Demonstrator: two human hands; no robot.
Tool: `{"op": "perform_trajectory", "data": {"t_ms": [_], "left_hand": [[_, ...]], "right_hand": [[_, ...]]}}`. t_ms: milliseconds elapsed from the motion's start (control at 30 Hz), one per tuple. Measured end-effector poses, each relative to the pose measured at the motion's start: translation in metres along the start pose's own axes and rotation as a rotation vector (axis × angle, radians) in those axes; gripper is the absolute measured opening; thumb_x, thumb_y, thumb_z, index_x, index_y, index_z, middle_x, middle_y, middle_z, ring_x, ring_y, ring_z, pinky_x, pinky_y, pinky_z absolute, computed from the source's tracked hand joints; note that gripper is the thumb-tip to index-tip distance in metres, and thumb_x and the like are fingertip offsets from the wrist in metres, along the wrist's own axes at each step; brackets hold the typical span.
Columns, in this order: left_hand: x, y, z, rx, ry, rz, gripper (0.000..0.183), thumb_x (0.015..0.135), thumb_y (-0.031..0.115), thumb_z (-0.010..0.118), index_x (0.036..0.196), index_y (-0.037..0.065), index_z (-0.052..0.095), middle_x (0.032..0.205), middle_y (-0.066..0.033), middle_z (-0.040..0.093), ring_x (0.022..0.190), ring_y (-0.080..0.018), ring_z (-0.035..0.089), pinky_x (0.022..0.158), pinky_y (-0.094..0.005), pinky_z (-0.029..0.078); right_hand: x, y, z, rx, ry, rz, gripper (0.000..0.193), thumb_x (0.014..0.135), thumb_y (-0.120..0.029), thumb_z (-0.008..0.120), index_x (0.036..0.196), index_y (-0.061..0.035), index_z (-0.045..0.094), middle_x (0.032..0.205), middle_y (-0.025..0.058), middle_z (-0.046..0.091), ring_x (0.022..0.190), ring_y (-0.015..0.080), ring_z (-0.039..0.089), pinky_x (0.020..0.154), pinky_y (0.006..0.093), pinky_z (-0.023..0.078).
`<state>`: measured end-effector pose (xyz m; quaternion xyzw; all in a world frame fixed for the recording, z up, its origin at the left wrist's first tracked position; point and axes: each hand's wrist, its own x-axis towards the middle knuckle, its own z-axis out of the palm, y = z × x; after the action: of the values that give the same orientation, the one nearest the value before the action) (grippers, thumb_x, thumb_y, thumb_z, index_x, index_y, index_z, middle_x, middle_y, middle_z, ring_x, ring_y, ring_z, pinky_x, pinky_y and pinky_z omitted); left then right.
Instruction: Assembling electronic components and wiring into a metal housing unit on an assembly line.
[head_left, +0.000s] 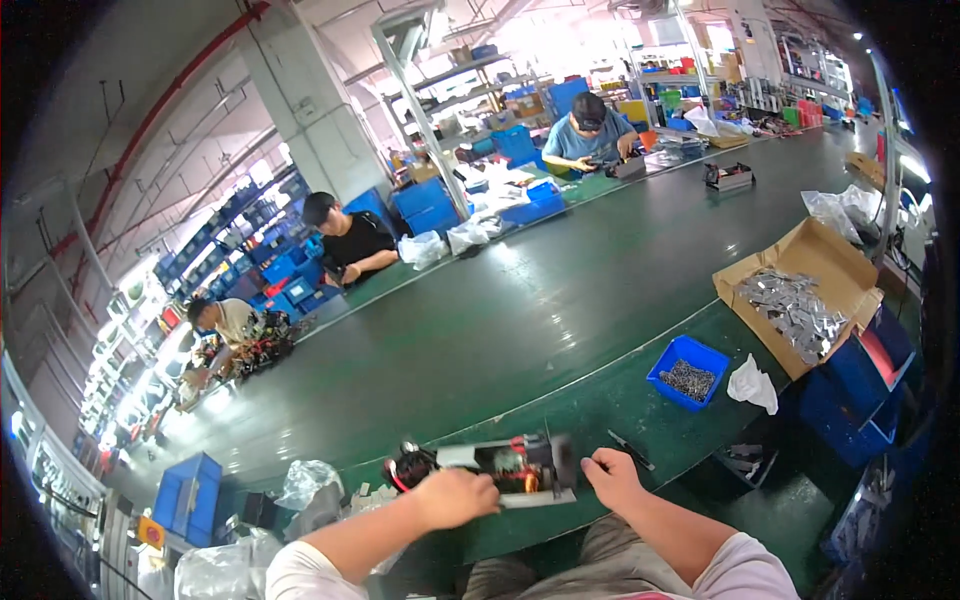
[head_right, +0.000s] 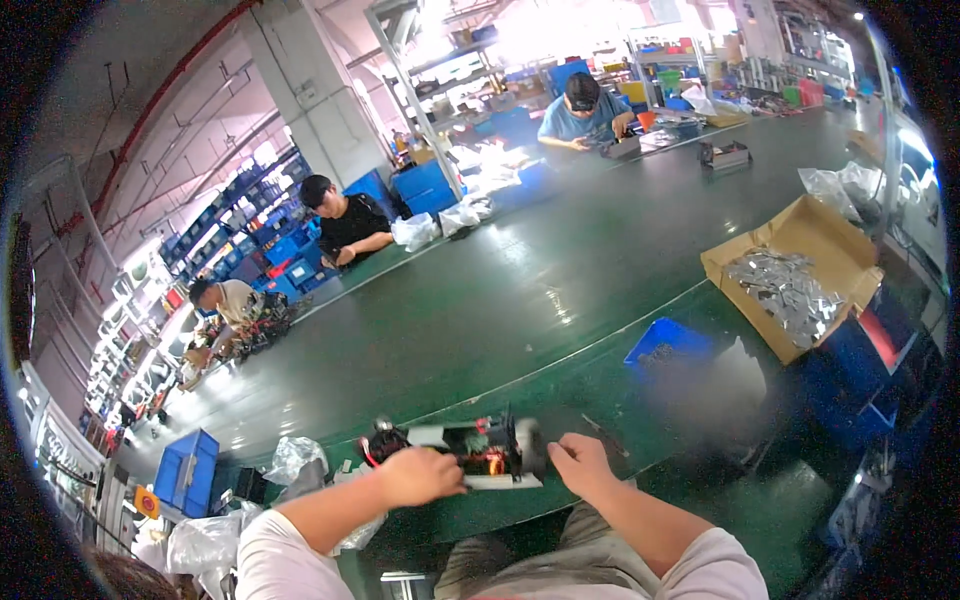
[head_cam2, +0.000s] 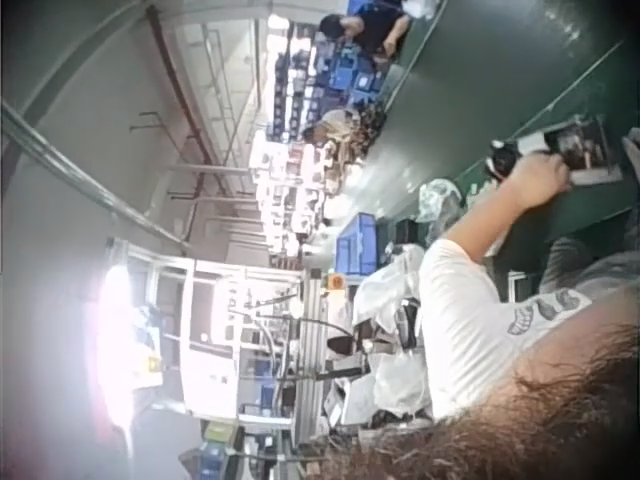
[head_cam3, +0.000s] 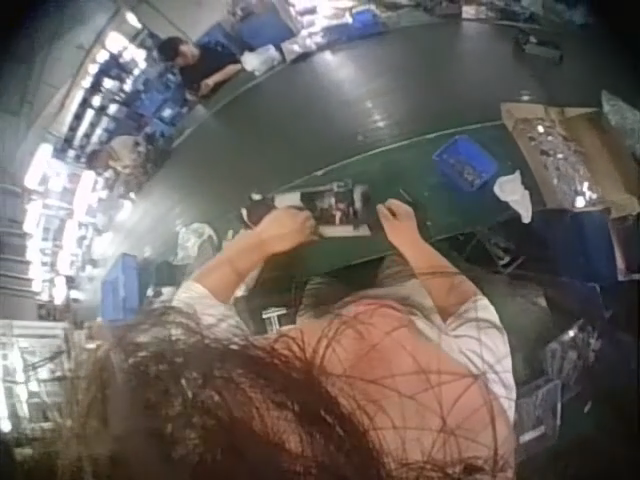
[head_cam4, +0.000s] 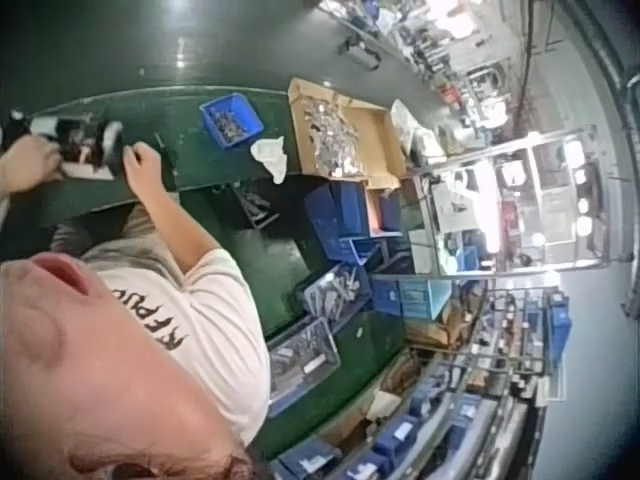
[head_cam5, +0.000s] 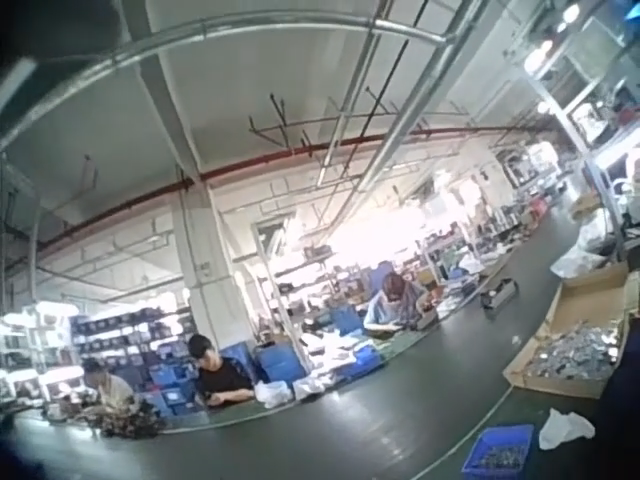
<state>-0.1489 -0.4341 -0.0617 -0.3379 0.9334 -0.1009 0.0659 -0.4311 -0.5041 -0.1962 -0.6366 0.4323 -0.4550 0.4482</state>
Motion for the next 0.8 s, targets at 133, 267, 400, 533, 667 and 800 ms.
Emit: {"op": "perform_trajectory", "data": {"t_ms": [133,267,400,533,667,800], "left_hand": [[-0.013,0.054,0.010,-0.088,0.071,-0.111,0.031,0.090,0.039,0.065,0.082,0.010,0.058,0.074,-0.0077,0.055,0.064,-0.0278,0.064,0.054,-0.0407,0.053],[-0.012,0.076,0.017,-0.098,0.092,-0.133,0.030,0.089,0.038,0.065,0.081,0.010,0.056,0.073,-0.0069,0.055,0.065,-0.0272,0.065,0.054,-0.0402,0.053],[-0.004,0.084,0.033,-0.067,0.118,-0.191,0.030,0.088,0.037,0.066,0.081,0.010,0.055,0.074,-0.0064,0.055,0.064,-0.0268,0.064,0.054,-0.0400,0.053],[0.006,0.104,0.028,-0.113,0.190,-0.444,0.029,0.086,0.035,0.069,0.083,0.009,0.055,0.079,-0.0077,0.056,0.077,-0.0282,0.065,0.066,-0.0415,0.054],[-0.007,0.136,0.026,-0.115,0.505,-0.577,0.028,0.079,0.028,0.077,0.076,0.010,0.055,0.079,-0.0080,0.055,0.075,-0.0296,0.059,0.065,-0.0419,0.048],[-0.054,0.155,0.027,-0.215,0.743,-0.569,0.031,0.071,0.014,0.076,0.056,0.014,0.048,0.070,-0.0062,0.051,0.067,-0.0289,0.054,0.062,-0.0410,0.042]], "right_hand": [[0.011,0.006,0.003,0.114,0.009,0.000,0.029,0.092,-0.022,0.066,0.074,0.0011,0.059,0.061,0.0056,0.051,0.060,0.0127,0.048,0.056,0.0339,0.039],[0.010,-0.006,0.002,0.164,-0.001,0.027,0.030,0.093,-0.020,0.065,0.072,-0.0008,0.057,0.061,0.0014,0.049,0.061,0.0087,0.045,0.055,0.0304,0.036],[0.015,0.002,0.003,0.141,-0.002,-0.024,0.030,0.093,-0.018,0.065,0.071,-0.0022,0.054,0.061,-0.0002,0.043,0.061,0.0080,0.041,0.055,0.0310,0.034],[0.008,0.004,-0.001,0.047,-0.024,0.013,0.031,0.094,-0.018,0.064,0.071,-0.0002,0.052,0.060,0.0024,0.043,0.061,0.0094,0.041,0.055,0.0325,0.035],[-0.001,-0.004,0.003,-0.061,-0.040,-0.074,0.031,0.092,-0.017,0.066,0.071,0.0009,0.052,0.059,0.0083,0.042,0.059,0.0133,0.042,0.055,0.0349,0.037],[0.009,0.038,0.004,0.153,0.165,-0.095,0.034,0.094,-0.015,0.062,0.064,-0.0046,0.048,0.061,-0.0012,0.046,0.060,0.0109,0.043,0.053,0.0327,0.035]]}}
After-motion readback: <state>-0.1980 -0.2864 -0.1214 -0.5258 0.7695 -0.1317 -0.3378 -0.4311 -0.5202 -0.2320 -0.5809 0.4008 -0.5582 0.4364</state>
